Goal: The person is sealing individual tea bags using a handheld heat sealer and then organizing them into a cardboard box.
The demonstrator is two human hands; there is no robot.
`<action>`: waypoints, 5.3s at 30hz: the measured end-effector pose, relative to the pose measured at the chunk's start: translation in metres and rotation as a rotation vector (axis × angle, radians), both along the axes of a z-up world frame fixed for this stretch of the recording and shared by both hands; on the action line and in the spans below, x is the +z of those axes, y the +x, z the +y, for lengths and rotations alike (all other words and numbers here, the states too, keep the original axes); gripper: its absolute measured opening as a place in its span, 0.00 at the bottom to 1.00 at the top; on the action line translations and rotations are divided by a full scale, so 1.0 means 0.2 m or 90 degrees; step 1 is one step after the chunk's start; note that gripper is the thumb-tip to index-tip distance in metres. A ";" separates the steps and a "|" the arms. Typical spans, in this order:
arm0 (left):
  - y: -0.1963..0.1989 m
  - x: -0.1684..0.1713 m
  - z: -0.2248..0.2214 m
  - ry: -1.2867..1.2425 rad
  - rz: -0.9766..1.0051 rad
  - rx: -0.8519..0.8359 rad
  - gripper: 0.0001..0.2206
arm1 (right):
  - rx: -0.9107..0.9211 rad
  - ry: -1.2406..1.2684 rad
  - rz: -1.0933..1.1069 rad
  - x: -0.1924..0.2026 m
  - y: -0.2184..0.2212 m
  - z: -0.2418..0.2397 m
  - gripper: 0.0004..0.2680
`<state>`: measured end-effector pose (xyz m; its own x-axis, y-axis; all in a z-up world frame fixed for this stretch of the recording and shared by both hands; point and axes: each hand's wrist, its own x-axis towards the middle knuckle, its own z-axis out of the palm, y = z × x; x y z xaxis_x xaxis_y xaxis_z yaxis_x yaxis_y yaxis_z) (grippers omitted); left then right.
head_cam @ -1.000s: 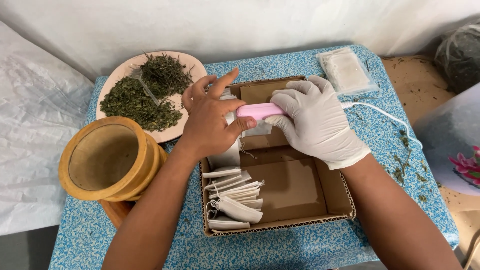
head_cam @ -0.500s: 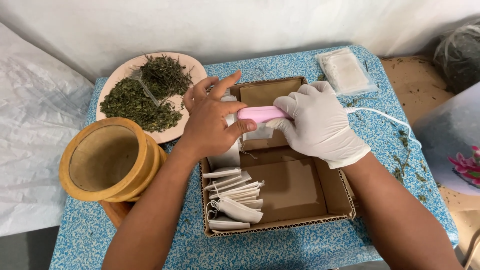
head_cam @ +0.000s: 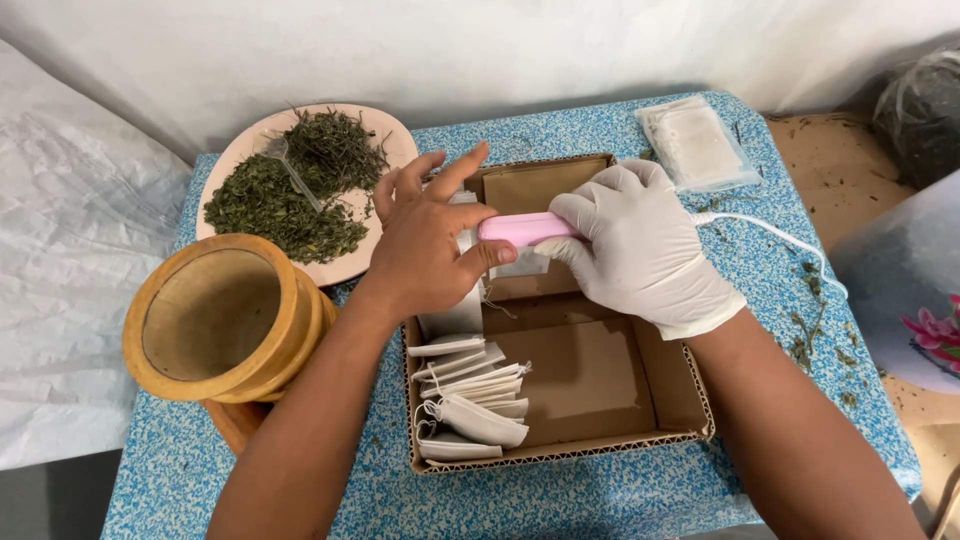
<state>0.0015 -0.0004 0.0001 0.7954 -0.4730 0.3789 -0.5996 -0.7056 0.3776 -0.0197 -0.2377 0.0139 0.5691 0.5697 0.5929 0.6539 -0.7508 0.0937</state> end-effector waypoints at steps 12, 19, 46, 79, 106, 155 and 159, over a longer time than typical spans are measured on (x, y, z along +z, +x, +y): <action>-0.02 0.02 -0.03 0.075 -0.002 -0.056 0.17 | -0.027 -0.020 0.056 0.04 -0.03 0.01 0.11; -0.04 -0.02 -0.04 0.092 -0.094 -0.065 0.17 | -0.019 -0.003 0.055 0.03 -0.02 0.01 0.12; -0.05 -0.03 -0.05 0.114 -0.113 -0.041 0.19 | -0.007 0.012 0.056 0.04 -0.03 0.00 0.12; -0.04 0.03 0.00 -0.006 0.001 -0.032 0.24 | 0.033 0.036 0.085 0.01 0.06 -0.03 0.07; -0.09 0.12 -0.40 0.077 0.229 -0.077 0.22 | -0.088 0.013 0.088 0.10 -0.34 -0.25 0.11; 0.08 0.12 -0.45 0.101 0.140 -0.152 0.25 | -0.314 0.093 0.367 0.25 -0.36 -0.33 0.13; 0.07 0.14 -0.41 0.088 0.179 -0.154 0.26 | -0.300 0.047 0.381 0.23 -0.36 -0.34 0.12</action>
